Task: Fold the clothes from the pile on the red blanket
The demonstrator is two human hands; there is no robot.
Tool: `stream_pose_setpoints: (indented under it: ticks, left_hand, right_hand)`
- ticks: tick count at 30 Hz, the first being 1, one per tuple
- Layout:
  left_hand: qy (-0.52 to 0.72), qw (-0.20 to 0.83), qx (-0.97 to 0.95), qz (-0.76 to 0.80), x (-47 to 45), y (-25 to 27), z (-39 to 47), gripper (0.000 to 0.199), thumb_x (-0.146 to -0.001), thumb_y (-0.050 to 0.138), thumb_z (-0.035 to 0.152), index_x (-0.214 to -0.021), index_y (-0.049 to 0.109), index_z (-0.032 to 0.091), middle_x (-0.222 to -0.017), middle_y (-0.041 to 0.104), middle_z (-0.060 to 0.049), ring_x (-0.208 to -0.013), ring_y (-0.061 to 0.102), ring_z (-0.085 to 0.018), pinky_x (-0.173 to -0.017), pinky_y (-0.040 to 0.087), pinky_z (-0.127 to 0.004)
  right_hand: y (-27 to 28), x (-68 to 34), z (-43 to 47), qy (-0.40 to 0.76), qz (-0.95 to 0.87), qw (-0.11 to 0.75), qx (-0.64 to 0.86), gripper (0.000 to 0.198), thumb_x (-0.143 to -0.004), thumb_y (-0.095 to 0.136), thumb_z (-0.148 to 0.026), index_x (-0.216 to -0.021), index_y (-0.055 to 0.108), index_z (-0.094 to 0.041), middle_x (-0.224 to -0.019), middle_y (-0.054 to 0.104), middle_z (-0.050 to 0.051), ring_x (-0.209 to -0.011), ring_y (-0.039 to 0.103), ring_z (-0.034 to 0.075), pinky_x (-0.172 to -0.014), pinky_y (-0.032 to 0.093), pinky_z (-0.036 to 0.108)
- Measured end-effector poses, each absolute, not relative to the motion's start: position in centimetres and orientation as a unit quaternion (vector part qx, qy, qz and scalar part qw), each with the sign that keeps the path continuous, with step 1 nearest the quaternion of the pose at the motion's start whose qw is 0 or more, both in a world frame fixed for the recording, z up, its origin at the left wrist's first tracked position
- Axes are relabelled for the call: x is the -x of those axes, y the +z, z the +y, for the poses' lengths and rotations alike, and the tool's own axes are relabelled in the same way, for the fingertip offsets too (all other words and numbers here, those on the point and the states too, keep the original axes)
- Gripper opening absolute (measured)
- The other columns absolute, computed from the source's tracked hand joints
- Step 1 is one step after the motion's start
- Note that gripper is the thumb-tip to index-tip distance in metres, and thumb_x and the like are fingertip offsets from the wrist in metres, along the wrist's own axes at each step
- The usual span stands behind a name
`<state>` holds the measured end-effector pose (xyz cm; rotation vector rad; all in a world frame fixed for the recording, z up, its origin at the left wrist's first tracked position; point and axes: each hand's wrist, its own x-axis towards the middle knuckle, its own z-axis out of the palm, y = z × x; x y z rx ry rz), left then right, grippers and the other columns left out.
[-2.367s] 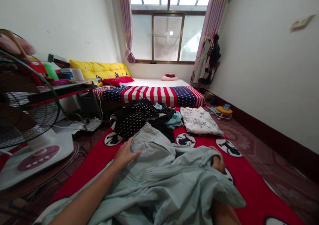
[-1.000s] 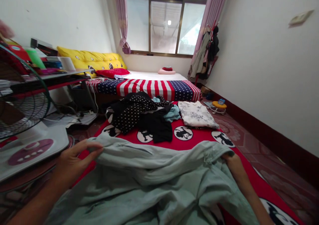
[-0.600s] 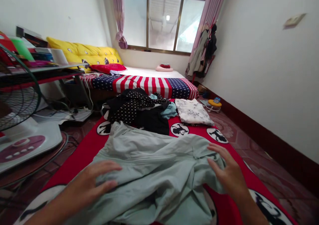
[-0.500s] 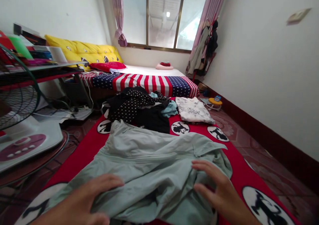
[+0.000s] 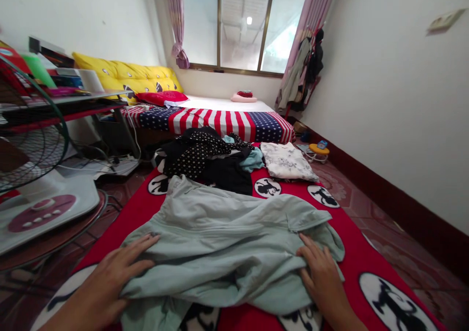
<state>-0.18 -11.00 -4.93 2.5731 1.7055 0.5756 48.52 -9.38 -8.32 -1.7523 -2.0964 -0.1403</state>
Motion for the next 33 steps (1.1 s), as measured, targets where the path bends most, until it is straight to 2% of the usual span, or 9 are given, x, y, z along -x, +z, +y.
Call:
stream_pose_setpoints:
  ticks: [4,7,10,14,22,25,27,30,33]
  left_hand:
    - [0.183,-0.013,-0.825,0.535,0.6,-5.6,-8.9,0.051,-0.059,0.043,0.011,-0.101,0.068,0.025,-0.124,0.066,-0.003,-0.121,0.056,-0.026,-0.105,0.038,-0.045]
    - [0.229,0.015,-0.794,0.563,1.0,-6.1,-8.0,0.05,-0.062,0.041,0.013,-0.103,0.067,0.023,-0.11,0.072,-0.004,-0.107,0.064,-0.024,-0.098,0.045,-0.038]
    - [0.271,0.044,-0.764,0.584,0.1,-5.3,-7.5,0.05,-0.062,0.04,0.014,-0.104,0.066,0.023,-0.104,0.073,-0.004,-0.098,0.067,-0.023,-0.089,0.051,-0.034]
    - [0.323,0.027,-0.794,0.514,-4.4,-2.1,-6.6,0.048,-0.06,0.045,0.012,-0.102,0.067,0.024,-0.102,0.073,-0.003,-0.098,0.066,-0.026,-0.093,0.05,-0.037]
    - [0.399,0.136,-0.848,0.323,-16.0,0.2,-7.0,0.033,-0.071,0.047,0.013,-0.098,0.063,0.023,-0.091,0.069,-0.004,-0.089,0.065,-0.02,-0.105,0.041,-0.044]
    - [0.409,0.19,-0.843,0.292,-17.5,-0.6,-7.9,0.031,-0.076,0.049,0.012,-0.101,0.063,0.026,-0.092,0.068,-0.005,-0.092,0.064,-0.021,-0.104,0.042,-0.042]
    - [0.406,0.215,-0.841,0.285,-17.7,-0.8,-8.3,0.035,-0.076,0.05,0.01,-0.103,0.063,0.028,-0.095,0.068,-0.004,-0.094,0.064,-0.021,-0.097,0.048,-0.038]
    - [0.385,0.211,-0.85,0.29,-17.0,-0.4,-8.5,0.047,-0.075,0.05,0.008,-0.115,0.059,0.031,-0.109,0.066,-0.005,-0.103,0.062,-0.021,-0.089,0.053,-0.032]
    - [0.358,0.155,-0.859,0.332,-15.4,0.1,-8.5,0.054,-0.079,0.055,0.014,-0.13,0.051,0.033,-0.13,0.057,-0.006,-0.116,0.058,-0.023,-0.096,0.051,-0.033]
  right_hand:
    - [-8.0,-48.7,-9.4,-0.014,-0.747,0.261,0.611,0.023,-0.074,0.043,-0.01,-0.089,0.058,-0.02,-0.125,0.059,0.013,-0.116,0.056,0.027,-0.096,0.046,0.047]
    - [-7.5,-48.9,-10.2,0.014,-0.74,0.277,0.613,0.02,-0.079,0.051,-0.022,-0.096,0.061,-0.022,-0.123,0.06,0.01,-0.112,0.058,0.027,-0.093,0.049,0.046]
    - [-6.4,-48.1,-11.4,0.012,-0.737,0.305,0.603,0.032,-0.079,0.061,-0.036,-0.109,0.062,-0.025,-0.129,0.056,0.009,-0.119,0.054,0.031,-0.097,0.046,0.051]
    - [-4.1,-43.8,-12.1,0.103,-0.756,0.357,0.539,0.043,-0.081,0.062,-0.032,-0.123,0.056,-0.029,-0.141,0.048,0.008,-0.129,0.046,0.03,-0.104,0.043,0.046]
    - [-2.6,-32.8,-10.0,0.4,-0.678,0.406,0.465,0.108,-0.06,0.074,-0.018,-0.151,0.016,-0.024,-0.149,0.04,0.011,-0.134,0.041,0.029,-0.109,0.037,0.045]
    - [-2.7,-31.5,-9.7,0.435,-0.653,0.434,0.443,0.102,-0.064,0.065,-0.012,-0.152,0.015,-0.024,-0.137,0.054,0.009,-0.126,0.051,0.024,-0.105,0.042,0.039]
    - [-2.5,-31.2,-9.8,0.458,-0.645,0.445,0.42,0.084,-0.068,0.059,-0.011,-0.147,0.033,-0.026,-0.126,0.063,0.005,-0.119,0.058,0.023,-0.1,0.046,0.036]
    - [-1.9,-31.8,-9.8,0.488,-0.613,0.477,0.397,0.053,-0.07,0.052,-0.009,-0.118,0.065,-0.026,-0.113,0.07,0.002,-0.111,0.062,0.023,-0.095,0.048,0.034]
    - [-1.5,-33.6,-9.4,0.507,-0.526,0.534,0.425,0.035,-0.073,0.052,-0.013,-0.101,0.072,-0.021,-0.1,0.072,0.003,-0.098,0.065,0.022,-0.088,0.05,0.032]
